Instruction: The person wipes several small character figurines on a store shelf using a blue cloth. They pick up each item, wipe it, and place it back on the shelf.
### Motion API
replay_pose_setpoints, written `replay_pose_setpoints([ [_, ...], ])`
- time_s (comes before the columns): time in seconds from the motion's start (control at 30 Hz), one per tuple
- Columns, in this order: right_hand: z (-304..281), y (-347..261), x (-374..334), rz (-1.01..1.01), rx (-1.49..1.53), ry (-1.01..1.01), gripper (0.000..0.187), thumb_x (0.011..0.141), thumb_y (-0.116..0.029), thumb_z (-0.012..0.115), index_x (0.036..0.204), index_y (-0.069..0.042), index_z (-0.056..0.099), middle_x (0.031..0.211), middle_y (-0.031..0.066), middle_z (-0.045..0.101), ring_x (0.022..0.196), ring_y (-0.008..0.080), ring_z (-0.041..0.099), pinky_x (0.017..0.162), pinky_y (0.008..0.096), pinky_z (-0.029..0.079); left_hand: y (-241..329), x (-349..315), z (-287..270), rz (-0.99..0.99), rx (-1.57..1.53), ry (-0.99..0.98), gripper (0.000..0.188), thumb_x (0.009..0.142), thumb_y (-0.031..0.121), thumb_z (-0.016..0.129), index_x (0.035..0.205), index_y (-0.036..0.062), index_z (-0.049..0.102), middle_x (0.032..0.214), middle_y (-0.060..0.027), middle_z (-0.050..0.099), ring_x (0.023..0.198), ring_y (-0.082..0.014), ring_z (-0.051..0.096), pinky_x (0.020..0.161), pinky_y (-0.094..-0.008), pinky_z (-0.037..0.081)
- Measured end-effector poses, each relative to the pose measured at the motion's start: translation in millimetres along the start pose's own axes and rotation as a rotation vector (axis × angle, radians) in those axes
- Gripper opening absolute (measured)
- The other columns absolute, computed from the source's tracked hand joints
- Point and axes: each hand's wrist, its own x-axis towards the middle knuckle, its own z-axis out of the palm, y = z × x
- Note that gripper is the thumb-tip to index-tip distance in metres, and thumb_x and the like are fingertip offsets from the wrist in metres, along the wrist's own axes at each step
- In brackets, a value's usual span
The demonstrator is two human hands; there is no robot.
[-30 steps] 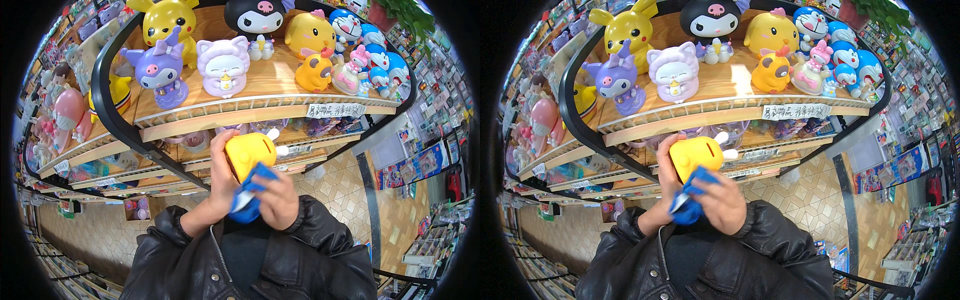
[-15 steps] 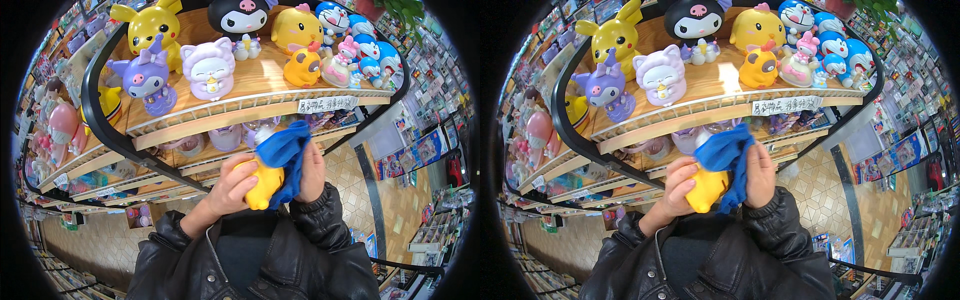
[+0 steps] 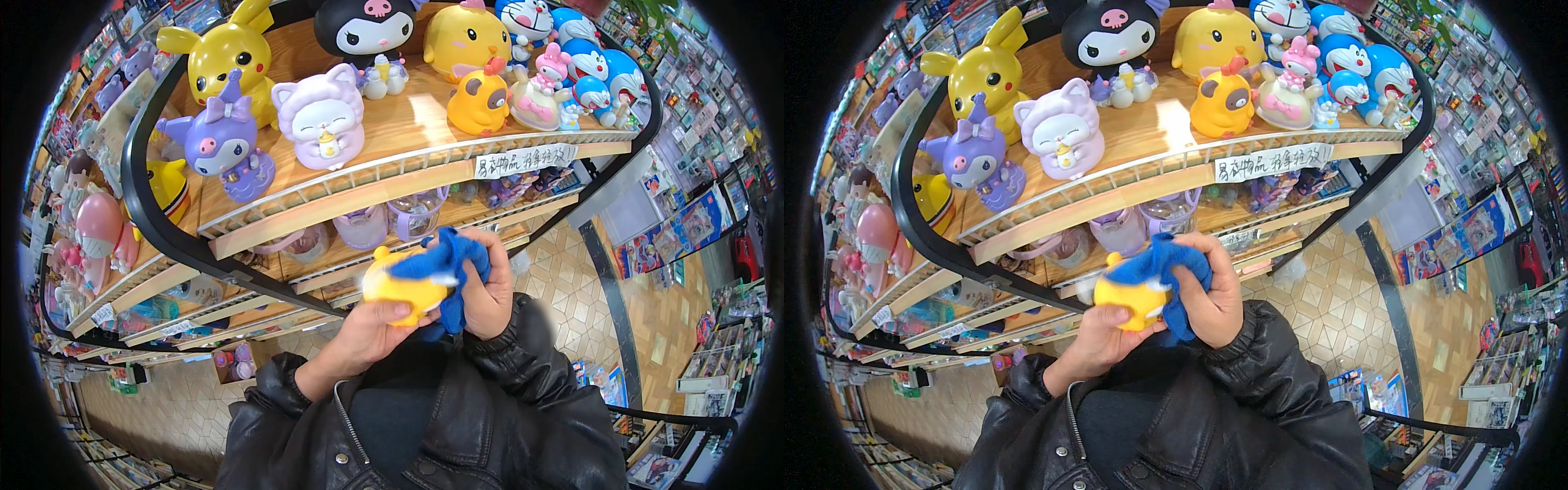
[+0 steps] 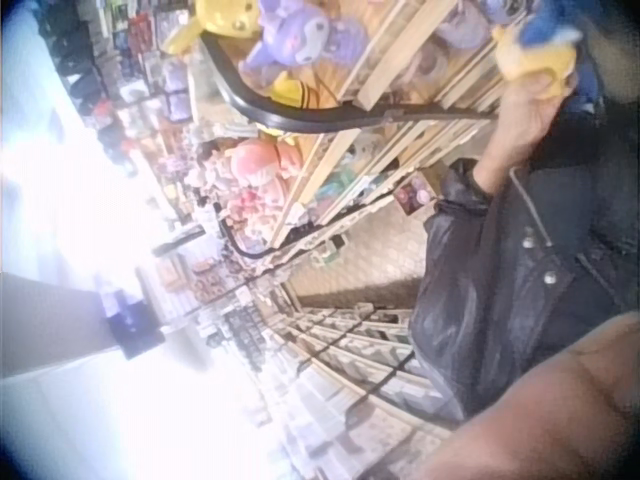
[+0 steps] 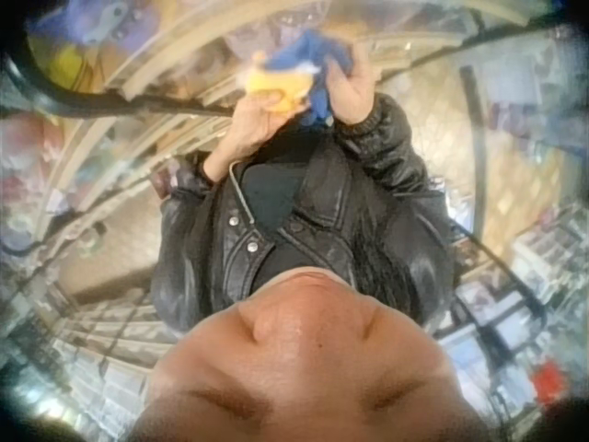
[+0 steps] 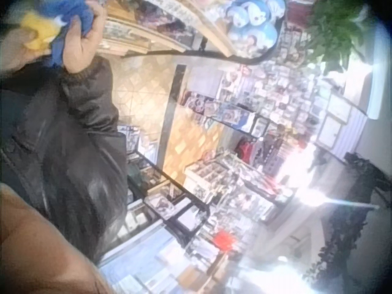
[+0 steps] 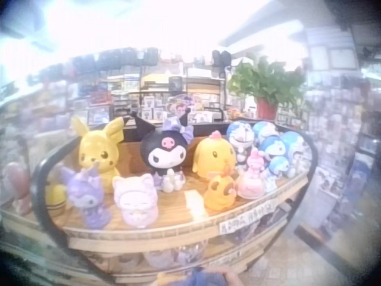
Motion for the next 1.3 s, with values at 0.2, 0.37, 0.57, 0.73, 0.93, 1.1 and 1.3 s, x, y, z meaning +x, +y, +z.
replay_pose_setpoints([
  [0.2, -2.6, 6.3, 1.6, 0.007, -0.252, 0.116, 0.027, 0.1, 0.0, 0.05, 0.127, -0.001, 0.048, 0.113, 0.0054, 0.057, 0.102, 0.0104, 0.055, 0.093, 0.0247, 0.044, 1.8, 5.5, -7.3, -0.228, -0.362, 0.097, 0.061, 0.083, 0.011, 0.074, 0.137, 0.0094, 0.046, 0.133, -0.0134, 0.057, 0.126, -0.0346, 0.053, 0.103, -0.066, 0.041],
  [0.37, -9.5, 7.3, 9.1, -0.11, -0.677, 0.105, 0.023, 0.097, -0.002, 0.056, 0.12, -0.001, 0.053, 0.107, 0.0125, 0.058, 0.098, 0.0234, 0.06, 0.089, 0.032, 0.047, 1.6, 9.2, -4.6, -0.174, -0.367, 0.14, 0.063, 0.081, 0.011, 0.077, 0.136, 0.0112, 0.048, 0.133, -0.0123, 0.055, 0.126, -0.0334, 0.051, 0.101, -0.0589, 0.044],
  [0.57, -15.0, -21.6, 19.8, -0.33, -0.897, 0.341, 0.024, 0.097, -0.007, 0.059, 0.12, -0.001, 0.059, 0.101, 0.0076, 0.055, 0.09, 0.0184, 0.056, 0.087, 0.0279, 0.044, 5.5, 8.4, -1.8, -0.017, -0.275, 0.092, 0.068, 0.076, 0.011, 0.079, 0.137, 0.0146, 0.048, 0.133, -0.0126, 0.053, 0.123, -0.0317, 0.052, 0.1, -0.0547, 0.047],
  [0.73, 0.3, -37.7, 8.3, -0.063, -0.887, -0.084, 0.037, 0.085, 0.001, 0.063, 0.122, -0.003, 0.066, 0.089, 0.0113, 0.055, 0.078, 0.0209, 0.055, 0.07, 0.0296, 0.045, 8.3, 0.5, -1.0, 0.015, 0.015, 0.15, 0.063, 0.08, 0.013, 0.075, 0.137, 0.0118, 0.048, 0.13, -0.0107, 0.057, 0.121, -0.0287, 0.055, 0.099, -0.0518, 0.049],
  [0.93, 0.8, -20.6, 5.3, -0.106, -0.774, -0.09, 0.03, 0.092, -0.006, 0.06, 0.122, -0.001, 0.061, 0.099, 0.0171, 0.061, 0.088, 0.0304, 0.062, 0.078, 0.0351, 0.049, 2.0, -1.9, -3.4, 0.033, -0.034, 0.161, 0.05, 0.085, 0.008, 0.071, 0.132, 0.0057, 0.052, 0.121, -0.0076, 0.062, 0.114, -0.0206, 0.058, 0.095, -0.0384, 0.049],
  [1.1, -2.6, -6.9, -1.1, -0.165, -0.755, -0.066, 0.029, 0.096, -0.01, 0.059, 0.124, 0.0, 0.057, 0.108, 0.0197, 0.061, 0.1, 0.0366, 0.061, 0.089, 0.0376, 0.049, 0.2, -0.1, -3.2, 0.061, -0.057, 0.159, 0.048, 0.086, 0.003, 0.07, 0.131, 0.0053, 0.052, 0.119, -0.0068, 0.062, 0.112, -0.0178, 0.059, 0.094, -0.0329, 0.049],
  [1.3, -3.3, 5.1, -11.8, -0.11, -0.657, -0.015, 0.03, 0.097, -0.011, 0.06, 0.125, -0.002, 0.055, 0.118, 0.0195, 0.059, 0.108, 0.0339, 0.06, 0.096, 0.037, 0.046, 2.5, 2.5, -2.7, 0.131, 0.023, 0.134, 0.051, 0.084, -0.002, 0.07, 0.131, 0.0044, 0.052, 0.119, -0.0065, 0.062, 0.112, -0.0183, 0.059, 0.095, -0.033, 0.05],
])
